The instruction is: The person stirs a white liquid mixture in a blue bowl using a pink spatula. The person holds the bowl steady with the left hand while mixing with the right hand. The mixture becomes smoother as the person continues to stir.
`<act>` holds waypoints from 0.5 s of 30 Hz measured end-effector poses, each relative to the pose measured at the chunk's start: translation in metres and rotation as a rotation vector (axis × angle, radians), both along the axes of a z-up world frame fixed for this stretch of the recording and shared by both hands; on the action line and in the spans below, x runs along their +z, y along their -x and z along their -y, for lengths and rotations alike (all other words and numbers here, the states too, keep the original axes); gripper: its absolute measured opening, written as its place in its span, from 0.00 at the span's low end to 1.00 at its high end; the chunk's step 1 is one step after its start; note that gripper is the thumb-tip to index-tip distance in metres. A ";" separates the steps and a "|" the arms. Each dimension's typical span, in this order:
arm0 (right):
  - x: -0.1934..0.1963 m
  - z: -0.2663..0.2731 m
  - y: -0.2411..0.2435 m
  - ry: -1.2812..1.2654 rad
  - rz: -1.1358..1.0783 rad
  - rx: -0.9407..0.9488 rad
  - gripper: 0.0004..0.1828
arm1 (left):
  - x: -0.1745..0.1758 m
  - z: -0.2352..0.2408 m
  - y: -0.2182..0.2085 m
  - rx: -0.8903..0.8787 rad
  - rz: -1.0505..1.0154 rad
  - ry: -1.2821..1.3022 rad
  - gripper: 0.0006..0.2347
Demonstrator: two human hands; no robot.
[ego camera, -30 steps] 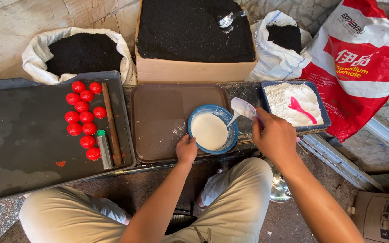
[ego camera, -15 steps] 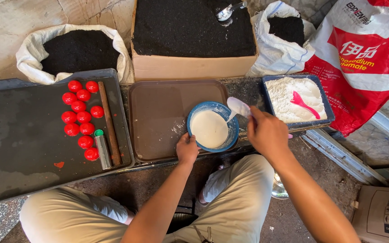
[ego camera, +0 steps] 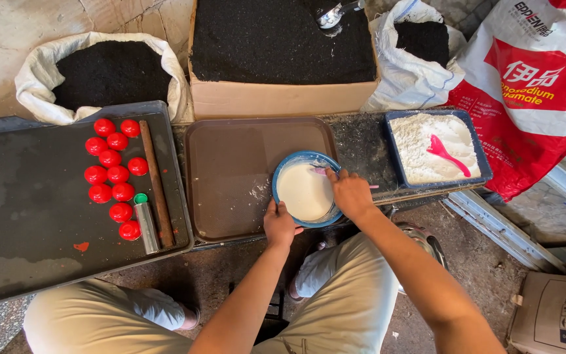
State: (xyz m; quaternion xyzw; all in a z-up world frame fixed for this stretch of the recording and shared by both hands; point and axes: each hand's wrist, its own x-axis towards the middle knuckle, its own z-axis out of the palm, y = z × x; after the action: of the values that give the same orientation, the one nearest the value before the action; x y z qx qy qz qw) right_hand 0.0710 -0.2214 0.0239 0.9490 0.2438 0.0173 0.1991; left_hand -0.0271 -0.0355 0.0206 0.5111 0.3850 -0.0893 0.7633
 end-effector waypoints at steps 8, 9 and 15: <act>0.050 -0.021 -0.021 0.186 -0.250 0.085 0.27 | -0.006 0.030 -0.001 0.209 -0.209 0.305 0.26; 0.052 -0.023 -0.028 0.222 -0.275 0.103 0.27 | -0.010 0.034 -0.004 0.235 -0.245 0.355 0.27; 0.096 -0.045 -0.032 0.207 -0.430 0.094 0.21 | 0.016 0.033 -0.002 0.354 -0.284 0.479 0.26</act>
State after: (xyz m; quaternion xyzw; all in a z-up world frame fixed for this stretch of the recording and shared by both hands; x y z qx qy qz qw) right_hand 0.1034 -0.1767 0.1198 0.8930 0.3249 -0.2008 0.2380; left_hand -0.0249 -0.0684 0.0367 0.2248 0.5384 -0.1136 0.8042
